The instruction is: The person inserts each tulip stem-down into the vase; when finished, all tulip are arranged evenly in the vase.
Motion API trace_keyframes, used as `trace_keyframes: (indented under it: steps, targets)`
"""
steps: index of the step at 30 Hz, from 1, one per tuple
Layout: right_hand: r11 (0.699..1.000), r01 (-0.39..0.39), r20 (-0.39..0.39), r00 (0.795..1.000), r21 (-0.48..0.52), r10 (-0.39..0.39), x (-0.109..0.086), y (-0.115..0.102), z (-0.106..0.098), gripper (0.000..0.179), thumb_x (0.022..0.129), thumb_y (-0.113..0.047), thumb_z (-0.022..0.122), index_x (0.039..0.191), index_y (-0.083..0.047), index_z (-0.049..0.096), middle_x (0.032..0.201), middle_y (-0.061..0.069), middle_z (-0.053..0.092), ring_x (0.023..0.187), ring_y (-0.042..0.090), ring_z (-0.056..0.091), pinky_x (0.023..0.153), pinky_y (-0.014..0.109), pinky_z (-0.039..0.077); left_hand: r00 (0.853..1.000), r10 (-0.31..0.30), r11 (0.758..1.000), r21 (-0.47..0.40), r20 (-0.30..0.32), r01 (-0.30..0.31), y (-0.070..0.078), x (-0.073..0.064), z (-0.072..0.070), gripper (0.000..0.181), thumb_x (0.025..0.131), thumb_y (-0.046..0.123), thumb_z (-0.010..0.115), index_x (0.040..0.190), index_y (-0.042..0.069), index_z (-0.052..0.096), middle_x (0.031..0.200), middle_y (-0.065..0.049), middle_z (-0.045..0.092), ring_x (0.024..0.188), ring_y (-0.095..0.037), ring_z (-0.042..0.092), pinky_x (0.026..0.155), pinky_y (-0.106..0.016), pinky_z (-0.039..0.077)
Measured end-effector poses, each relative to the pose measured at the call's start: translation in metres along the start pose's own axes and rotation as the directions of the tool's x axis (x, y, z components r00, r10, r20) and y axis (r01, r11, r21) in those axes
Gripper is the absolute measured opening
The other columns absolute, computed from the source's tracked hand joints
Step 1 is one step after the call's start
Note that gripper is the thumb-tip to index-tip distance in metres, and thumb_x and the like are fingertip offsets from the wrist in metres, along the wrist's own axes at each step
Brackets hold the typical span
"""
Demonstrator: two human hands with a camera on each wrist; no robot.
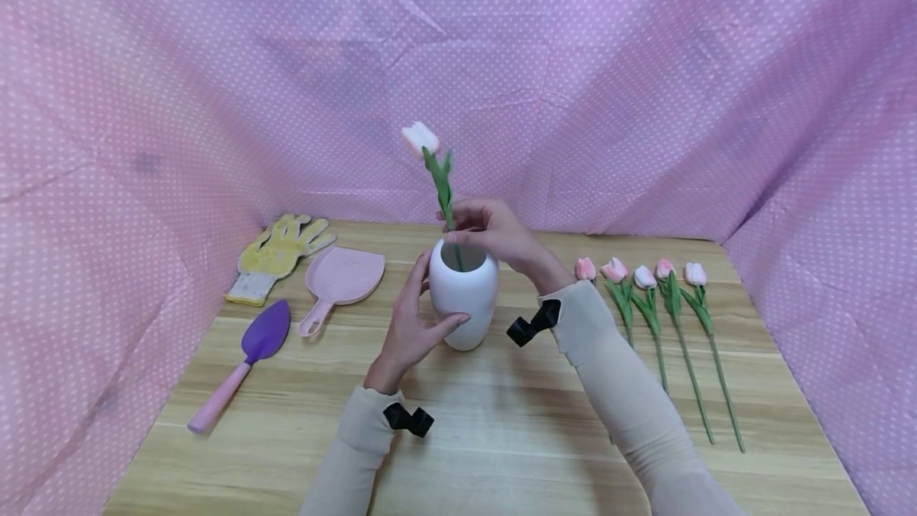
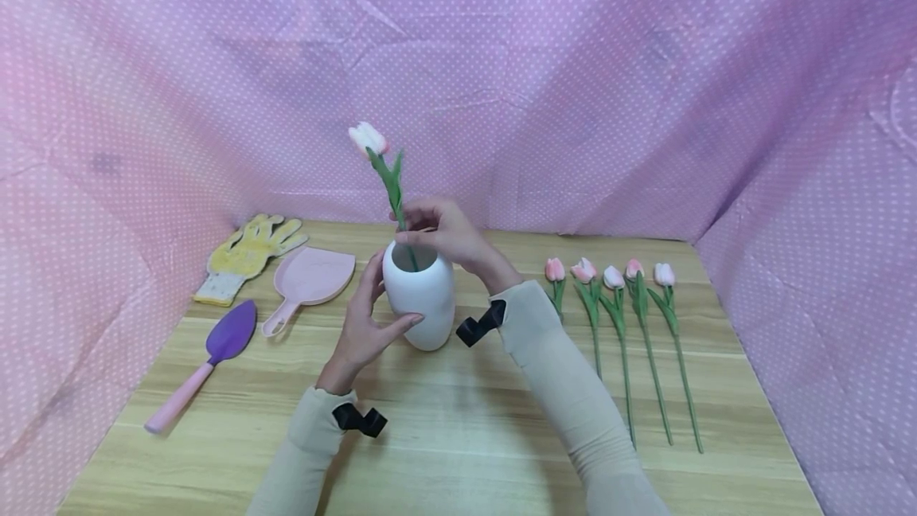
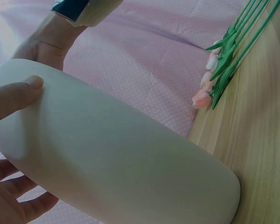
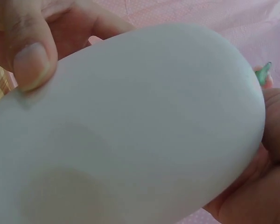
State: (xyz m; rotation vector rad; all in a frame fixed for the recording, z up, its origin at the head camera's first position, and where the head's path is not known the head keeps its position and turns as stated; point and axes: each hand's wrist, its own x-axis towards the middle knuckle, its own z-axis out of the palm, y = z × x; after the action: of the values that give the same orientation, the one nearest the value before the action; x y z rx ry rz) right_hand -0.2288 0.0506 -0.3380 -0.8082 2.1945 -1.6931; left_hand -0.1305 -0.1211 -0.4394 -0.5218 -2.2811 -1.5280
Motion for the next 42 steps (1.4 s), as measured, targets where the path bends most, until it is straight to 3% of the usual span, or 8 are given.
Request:
trace_keyframes:
  steps: [8, 13, 16, 20, 24, 34, 42]
  targets:
    - [1.0, 0.013, 0.014, 1.0, -0.026, -0.013, -0.001, 0.0, 0.0, 0.03, 0.089, -0.004, 0.071, 0.117, 0.005, 0.068, 0.101, 0.015, 0.071, 0.09, 0.013, 0.066, 0.085, 0.026, 0.055, 1.0, -0.013, 1.0, 0.005, 0.0, 0.013, 0.0, 0.0, 0.0, 0.103, 0.076, 0.012, 0.088, 0.158, 0.015, 0.025, 0.157, -0.011, 0.042, 0.138, -0.035, 0.05, 0.108, -0.056, 0.047]
    - [0.999, 0.021, -0.014, 1.0, 0.039, -0.021, -0.003, 0.001, -0.001, 0.027, 0.091, -0.004, 0.068, 0.115, 0.008, 0.068, 0.093, 0.001, 0.07, 0.084, 0.011, 0.063, 0.08, 0.025, 0.052, 1.0, -0.003, 1.0, 0.0, -0.002, 0.003, 0.0, 0.0, 0.0, 0.103, 0.076, 0.011, 0.088, 0.157, 0.011, 0.026, 0.157, -0.012, 0.043, 0.138, -0.035, 0.049, 0.108, -0.057, 0.047]
    - [0.997, 0.001, -0.045, 0.999, 0.072, 0.002, -0.003, 0.001, -0.001, 0.026, 0.093, -0.006, 0.066, 0.115, 0.007, 0.067, 0.093, -0.006, 0.071, 0.086, 0.01, 0.063, 0.084, 0.025, 0.051, 1.0, 0.007, 1.0, 0.004, -0.005, -0.006, 0.0, 0.0, 0.0, 0.103, 0.075, 0.011, 0.088, 0.158, 0.012, 0.026, 0.157, -0.013, 0.043, 0.138, -0.035, 0.049, 0.108, -0.057, 0.047]
    - [0.994, -0.03, -0.085, 0.996, 0.1, 0.038, -0.002, 0.0, 0.0, 0.026, 0.094, -0.009, 0.067, 0.115, 0.006, 0.068, 0.093, -0.008, 0.072, 0.091, 0.01, 0.065, 0.092, 0.028, 0.05, 1.0, 0.015, 1.0, 0.008, -0.008, -0.015, 0.0, 0.001, 0.0, 0.103, 0.075, 0.011, 0.088, 0.157, 0.012, 0.026, 0.156, -0.013, 0.043, 0.138, -0.035, 0.049, 0.107, -0.057, 0.048]
    - [0.994, -0.037, -0.097, 0.994, 0.105, 0.048, -0.001, -0.003, 0.001, 0.024, 0.094, -0.008, 0.068, 0.113, 0.005, 0.068, 0.091, -0.009, 0.071, 0.09, 0.01, 0.065, 0.092, 0.029, 0.05, 1.0, 0.005, 1.0, 0.004, -0.005, -0.005, 0.001, 0.0, 0.0, 0.102, 0.076, 0.012, 0.088, 0.157, 0.014, 0.026, 0.157, -0.013, 0.043, 0.137, -0.035, 0.05, 0.106, -0.056, 0.048]
    - [0.999, -0.03, 0.011, 1.0, 0.039, 0.029, 0.0, -0.01, 0.003, 0.023, 0.093, -0.005, 0.067, 0.113, 0.006, 0.07, 0.102, 0.01, 0.073, 0.09, 0.011, 0.065, 0.086, 0.026, 0.052, 1.0, 0.001, 1.0, 0.007, -0.008, -0.001, 0.0, 0.0, 0.0, 0.102, 0.076, 0.011, 0.087, 0.158, 0.011, 0.025, 0.157, -0.015, 0.042, 0.137, -0.037, 0.05, 0.107, -0.056, 0.048]
    - [1.0, 0.018, 0.17, 0.985, 0.008, -0.019, 0.0, -0.006, 0.0, 0.018, 0.091, -0.005, 0.069, 0.106, 0.003, 0.073, 0.107, 0.015, 0.074, 0.106, 0.022, 0.066, 0.098, 0.034, 0.049, 1.0, -0.006, 1.0, 0.015, -0.004, 0.006, 0.0, 0.0, 0.0, 0.104, 0.076, 0.009, 0.087, 0.158, 0.008, 0.023, 0.159, -0.017, 0.038, 0.139, -0.039, 0.047, 0.109, -0.058, 0.046]
